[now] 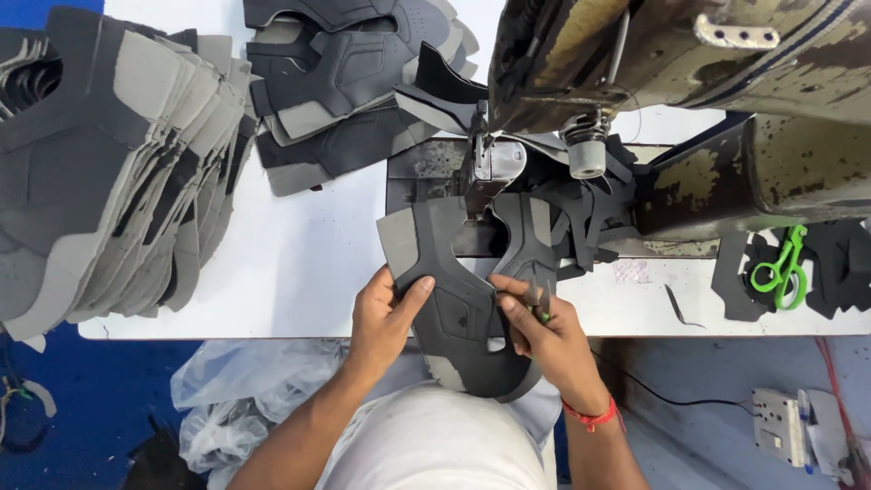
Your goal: The person uses a sewing machine to stitch gray and black shoe parts together. They pick up a shoe part from a stack, align it with a smaller piece, and feed it through the machine. After sewing, they cut the thread with scissors and place the finished part on a pile.
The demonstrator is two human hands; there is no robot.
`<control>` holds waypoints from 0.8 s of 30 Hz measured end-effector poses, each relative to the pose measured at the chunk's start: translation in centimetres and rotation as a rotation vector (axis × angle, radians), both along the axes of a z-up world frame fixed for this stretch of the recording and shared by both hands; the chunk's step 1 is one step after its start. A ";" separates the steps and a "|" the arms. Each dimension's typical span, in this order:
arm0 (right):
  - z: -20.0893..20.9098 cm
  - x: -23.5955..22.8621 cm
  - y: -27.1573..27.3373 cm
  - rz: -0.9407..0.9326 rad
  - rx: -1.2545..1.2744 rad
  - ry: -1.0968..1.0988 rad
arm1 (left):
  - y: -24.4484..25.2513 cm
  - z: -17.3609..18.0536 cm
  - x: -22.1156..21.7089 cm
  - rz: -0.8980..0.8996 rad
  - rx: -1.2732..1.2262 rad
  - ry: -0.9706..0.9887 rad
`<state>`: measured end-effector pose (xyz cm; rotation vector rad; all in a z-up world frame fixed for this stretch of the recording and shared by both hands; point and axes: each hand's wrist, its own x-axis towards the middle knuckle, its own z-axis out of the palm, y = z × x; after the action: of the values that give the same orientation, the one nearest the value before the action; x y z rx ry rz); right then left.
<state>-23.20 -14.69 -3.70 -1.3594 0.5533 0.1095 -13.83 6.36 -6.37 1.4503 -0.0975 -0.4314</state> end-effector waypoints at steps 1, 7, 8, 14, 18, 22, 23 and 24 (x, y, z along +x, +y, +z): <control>0.4 0.0 0.1 0.019 -0.042 -0.003 | -0.1 -0.1 -0.1 0.007 -0.018 -0.002; 2.0 1.2 0.8 0.054 -0.214 0.059 | -0.4 0.7 -0.4 0.009 -0.002 0.025; 2.0 1.4 0.9 0.067 -0.251 0.049 | -0.5 1.0 -0.4 0.000 -0.019 0.007; 2.4 1.8 1.2 0.068 -0.297 0.058 | -0.4 2.6 -0.6 -0.007 0.046 -0.005; 2.4 1.3 1.4 0.061 -0.331 0.061 | -0.1 2.5 -0.9 -0.024 0.009 -0.004; 2.5 -0.1 1.7 0.006 -0.417 0.038 | 0.6 3.2 -0.4 -0.137 -0.039 -0.074; 2.5 -0.6 1.8 -0.021 -0.444 0.024 | 0.8 3.3 -0.1 -0.186 -0.055 -0.115; 2.6 -1.0 1.9 -0.017 -0.446 0.022 | 0.9 4.0 0.4 -0.182 -0.056 -0.116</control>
<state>-24.17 -12.78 -1.15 -1.7874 0.6315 -0.0151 -13.46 7.23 -2.39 1.4157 -0.3340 -0.4888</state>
